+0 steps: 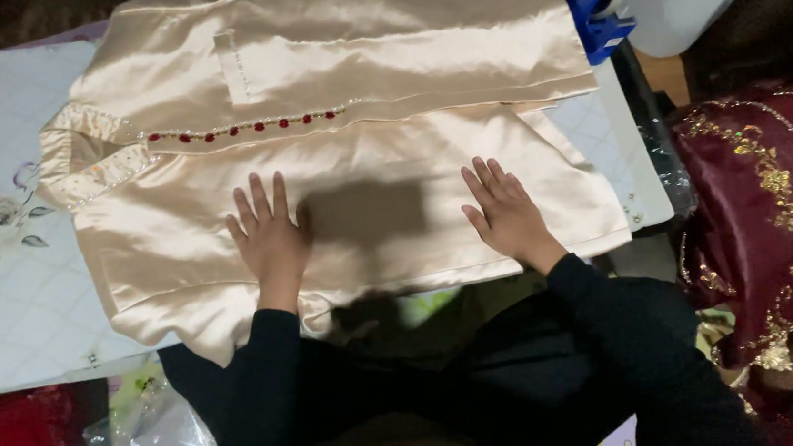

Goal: Folding a light-colored shiny garment on a flat surface

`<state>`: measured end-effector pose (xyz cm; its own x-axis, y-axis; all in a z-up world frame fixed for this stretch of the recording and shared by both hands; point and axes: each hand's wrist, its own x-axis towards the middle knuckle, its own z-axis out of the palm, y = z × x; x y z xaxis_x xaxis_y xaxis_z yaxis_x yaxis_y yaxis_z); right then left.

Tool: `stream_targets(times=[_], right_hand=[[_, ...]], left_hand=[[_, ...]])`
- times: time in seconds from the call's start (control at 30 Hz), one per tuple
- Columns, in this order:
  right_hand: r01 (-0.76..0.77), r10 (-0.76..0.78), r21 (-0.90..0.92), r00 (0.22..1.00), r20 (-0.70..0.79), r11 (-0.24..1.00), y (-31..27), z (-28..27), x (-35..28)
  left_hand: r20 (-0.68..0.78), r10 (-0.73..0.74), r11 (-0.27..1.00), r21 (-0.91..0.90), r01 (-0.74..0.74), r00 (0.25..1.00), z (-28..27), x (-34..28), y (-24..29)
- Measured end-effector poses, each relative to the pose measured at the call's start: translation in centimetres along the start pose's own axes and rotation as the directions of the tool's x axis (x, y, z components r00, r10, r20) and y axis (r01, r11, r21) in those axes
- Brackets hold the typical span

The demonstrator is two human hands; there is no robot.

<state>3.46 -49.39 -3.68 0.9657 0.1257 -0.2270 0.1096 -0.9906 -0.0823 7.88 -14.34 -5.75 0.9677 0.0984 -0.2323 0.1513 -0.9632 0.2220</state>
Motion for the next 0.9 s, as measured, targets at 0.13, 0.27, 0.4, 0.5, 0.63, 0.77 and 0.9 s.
stream_targets(times=[0.13, 0.27, 0.4, 0.5, 0.63, 0.77, 0.9], right_hand=[[-0.033, 0.041, -0.081, 0.995, 0.092, 0.996, -0.7, 0.3, 0.5], [0.183, -0.178, -0.028, 0.977, 0.115, 0.983, -6.2, -2.0, 0.6], [0.086, -0.108, 0.182, 0.988, 0.114, 0.98, -0.3, -1.4, 3.5], [0.006, 0.144, 0.475, 0.95, -0.279, 0.88, 6.5, -4.2, 3.5], [-0.17, 0.4, 0.58, 0.868, -0.295, 0.797, 14.0, -3.0, 4.8], [-0.228, 0.411, 0.751, 0.91, -0.063, 0.62, 15.2, -2.7, 5.3], [-0.326, 0.35, 0.724, 0.928, 0.125, 0.607, 15.5, -0.6, 7.2]], left_hand=[[-0.01, -0.056, 0.998, 0.04, 0.057, 0.998, 1.9, -1.5, 6.4], [0.024, 0.331, 0.939, 0.088, -0.332, 0.943, 4.7, -5.5, 15.0], [-0.11, 0.454, 0.885, 0.172, -0.433, 0.884, 6.5, -4.8, 17.2], [-0.325, 0.586, 0.797, 0.067, -0.6, 0.742, 7.3, -4.1, 17.0], [-0.42, 0.557, 0.808, 0.074, -0.584, 0.717, 9.7, -3.7, 18.2], [-0.424, 0.625, 0.721, -0.005, -0.692, 0.655, 9.7, -3.4, 21.4], [-0.445, 0.635, 0.715, 0.031, -0.698, 0.632, 9.3, -3.3, 23.4]])
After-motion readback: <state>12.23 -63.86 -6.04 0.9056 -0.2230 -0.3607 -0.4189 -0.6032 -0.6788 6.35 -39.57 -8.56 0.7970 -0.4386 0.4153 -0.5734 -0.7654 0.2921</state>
